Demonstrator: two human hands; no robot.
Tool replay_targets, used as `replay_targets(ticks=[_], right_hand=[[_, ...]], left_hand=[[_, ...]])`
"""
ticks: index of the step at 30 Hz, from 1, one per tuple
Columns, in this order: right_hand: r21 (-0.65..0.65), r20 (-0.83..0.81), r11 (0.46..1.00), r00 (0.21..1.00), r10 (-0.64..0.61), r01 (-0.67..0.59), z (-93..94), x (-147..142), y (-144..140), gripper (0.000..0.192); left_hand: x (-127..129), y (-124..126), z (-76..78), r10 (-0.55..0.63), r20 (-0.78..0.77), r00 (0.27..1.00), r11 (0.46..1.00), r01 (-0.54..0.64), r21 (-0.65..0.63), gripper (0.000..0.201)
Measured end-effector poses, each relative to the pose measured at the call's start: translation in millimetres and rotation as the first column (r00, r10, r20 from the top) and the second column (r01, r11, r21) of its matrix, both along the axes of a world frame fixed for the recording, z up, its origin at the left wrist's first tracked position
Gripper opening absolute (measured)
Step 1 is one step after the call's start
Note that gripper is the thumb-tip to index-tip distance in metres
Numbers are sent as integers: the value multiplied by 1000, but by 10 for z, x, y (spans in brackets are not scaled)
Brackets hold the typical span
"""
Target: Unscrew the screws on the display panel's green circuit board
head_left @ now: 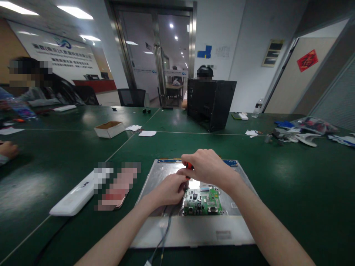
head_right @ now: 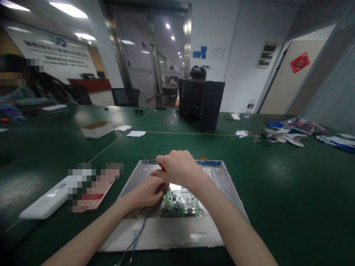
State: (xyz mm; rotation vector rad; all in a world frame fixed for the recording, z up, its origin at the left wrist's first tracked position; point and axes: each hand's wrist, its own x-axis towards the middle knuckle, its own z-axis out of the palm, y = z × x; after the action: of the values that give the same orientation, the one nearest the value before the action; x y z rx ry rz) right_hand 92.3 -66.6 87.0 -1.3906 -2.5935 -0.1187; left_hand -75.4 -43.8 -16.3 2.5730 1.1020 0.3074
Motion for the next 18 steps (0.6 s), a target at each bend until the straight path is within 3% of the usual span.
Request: replay_targets(ticks=[5,11,16,18], right_hand=[[6,3,1000,1000,18,-19,6,2,-14,13],[-34,-38,996,996,77,-78,18,11,-41,21],[-7,-8,1000,1000,25,-25,-4,6,-1,29],[5,1,1000,1000,14,-14,-10,5,8,23]], left_hand=[[-10,28,-64,-37,56,998,999,36,19,13],[-3,18,-47,-53,88,995,999,54,-2,13],[0,13,-38,-20,18,1000,1000,20,-2,14],[-3,20,-51,-24,30,999,1000,24,7,13]])
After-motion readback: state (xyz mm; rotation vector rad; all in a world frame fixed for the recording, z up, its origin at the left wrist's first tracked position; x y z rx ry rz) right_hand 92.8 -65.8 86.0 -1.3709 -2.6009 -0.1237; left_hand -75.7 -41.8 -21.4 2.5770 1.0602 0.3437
